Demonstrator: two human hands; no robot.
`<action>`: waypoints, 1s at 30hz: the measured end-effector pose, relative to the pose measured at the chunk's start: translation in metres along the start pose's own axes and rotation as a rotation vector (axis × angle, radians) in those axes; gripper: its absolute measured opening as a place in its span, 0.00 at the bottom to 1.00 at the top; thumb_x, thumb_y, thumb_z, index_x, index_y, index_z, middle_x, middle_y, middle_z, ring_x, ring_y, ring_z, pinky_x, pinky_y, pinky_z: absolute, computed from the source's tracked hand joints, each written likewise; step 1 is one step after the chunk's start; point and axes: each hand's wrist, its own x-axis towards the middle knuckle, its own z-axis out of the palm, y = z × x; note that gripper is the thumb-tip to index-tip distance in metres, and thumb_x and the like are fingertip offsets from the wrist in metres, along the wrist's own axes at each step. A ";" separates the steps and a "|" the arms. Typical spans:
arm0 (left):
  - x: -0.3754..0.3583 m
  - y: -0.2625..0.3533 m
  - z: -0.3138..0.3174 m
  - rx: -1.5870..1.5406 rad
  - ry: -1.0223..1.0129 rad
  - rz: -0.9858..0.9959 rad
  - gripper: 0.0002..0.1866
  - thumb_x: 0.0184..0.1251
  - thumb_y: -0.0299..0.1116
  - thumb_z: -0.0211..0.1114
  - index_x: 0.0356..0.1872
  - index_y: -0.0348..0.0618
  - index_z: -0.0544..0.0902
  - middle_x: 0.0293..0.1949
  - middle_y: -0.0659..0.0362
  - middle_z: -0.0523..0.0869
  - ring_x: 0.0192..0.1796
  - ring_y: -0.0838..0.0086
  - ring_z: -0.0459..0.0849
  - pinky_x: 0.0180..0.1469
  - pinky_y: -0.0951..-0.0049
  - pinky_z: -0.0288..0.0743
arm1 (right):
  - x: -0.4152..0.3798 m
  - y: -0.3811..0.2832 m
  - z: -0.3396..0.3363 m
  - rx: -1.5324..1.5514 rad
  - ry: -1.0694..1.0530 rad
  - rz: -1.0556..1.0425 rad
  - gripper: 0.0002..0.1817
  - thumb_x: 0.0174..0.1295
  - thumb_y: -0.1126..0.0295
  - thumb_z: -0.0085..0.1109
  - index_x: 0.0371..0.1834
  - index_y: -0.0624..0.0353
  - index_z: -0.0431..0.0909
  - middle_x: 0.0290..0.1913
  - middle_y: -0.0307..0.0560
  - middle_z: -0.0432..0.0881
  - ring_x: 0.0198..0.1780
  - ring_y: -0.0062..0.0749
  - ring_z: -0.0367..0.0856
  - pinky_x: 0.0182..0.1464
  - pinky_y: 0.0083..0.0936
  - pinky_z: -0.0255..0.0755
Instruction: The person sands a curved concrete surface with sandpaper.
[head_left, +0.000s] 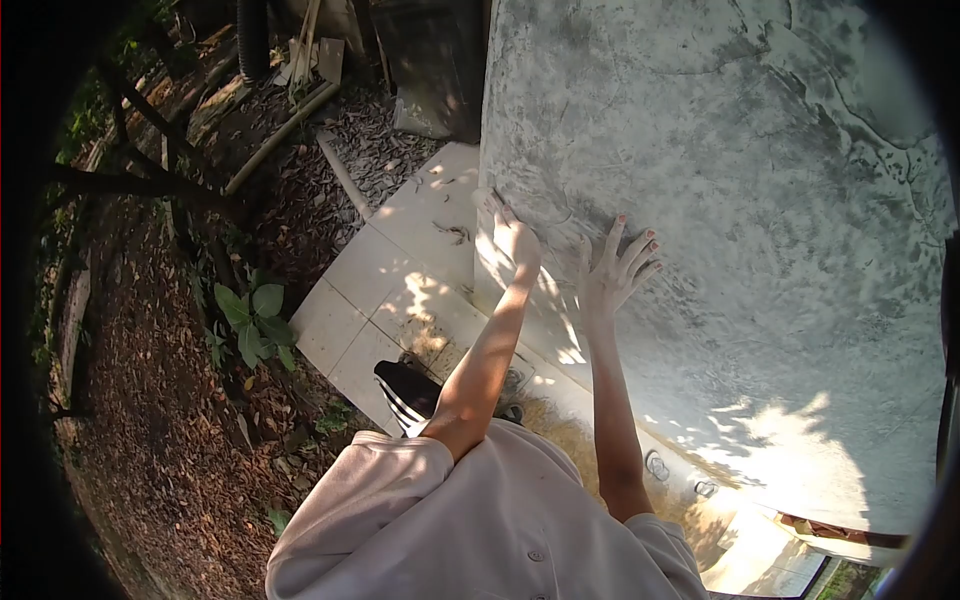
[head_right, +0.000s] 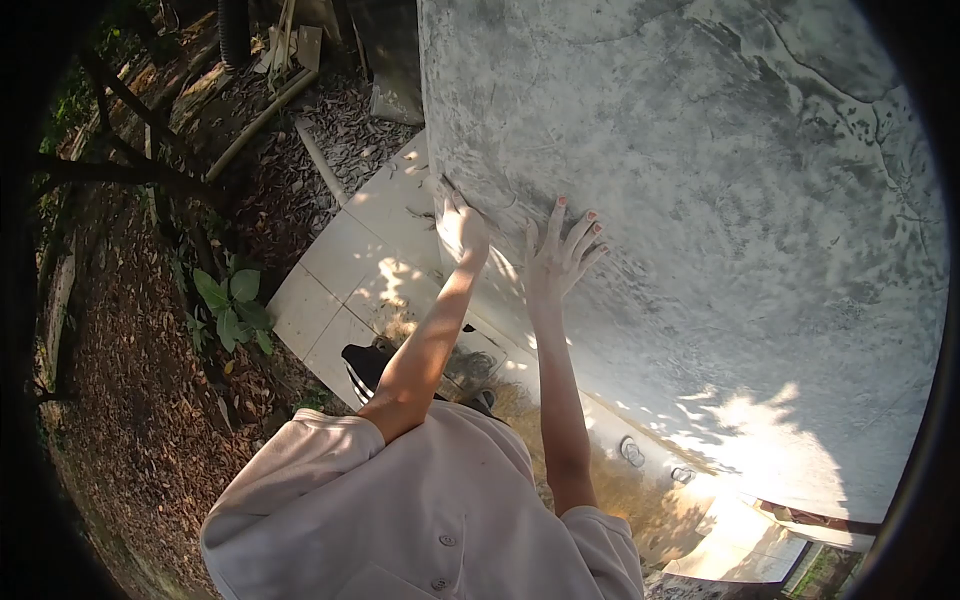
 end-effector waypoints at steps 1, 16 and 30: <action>0.013 0.014 -0.014 0.199 -0.079 -0.206 0.25 0.76 0.43 0.45 0.53 0.28 0.77 0.53 0.39 0.80 0.55 0.50 0.77 0.61 0.62 0.66 | 0.001 0.001 -0.001 -0.004 0.019 -0.016 0.36 0.64 0.44 0.55 0.74 0.38 0.59 0.78 0.58 0.40 0.79 0.52 0.34 0.72 0.62 0.37; -0.005 -0.020 0.018 -0.024 0.130 -0.082 0.17 0.73 0.36 0.49 0.38 0.29 0.79 0.35 0.45 0.84 0.40 0.51 0.80 0.48 0.63 0.70 | 0.005 -0.004 -0.019 -0.009 -0.070 -0.027 0.39 0.65 0.45 0.53 0.76 0.45 0.53 0.77 0.66 0.38 0.76 0.65 0.37 0.71 0.65 0.38; -0.022 0.003 0.006 -0.014 0.006 -0.066 0.26 0.70 0.48 0.52 0.34 0.29 0.82 0.31 0.42 0.85 0.35 0.50 0.83 0.42 0.58 0.73 | 0.004 -0.004 -0.026 -0.010 -0.108 -0.046 0.38 0.66 0.47 0.53 0.76 0.45 0.53 0.77 0.66 0.38 0.76 0.66 0.37 0.71 0.65 0.38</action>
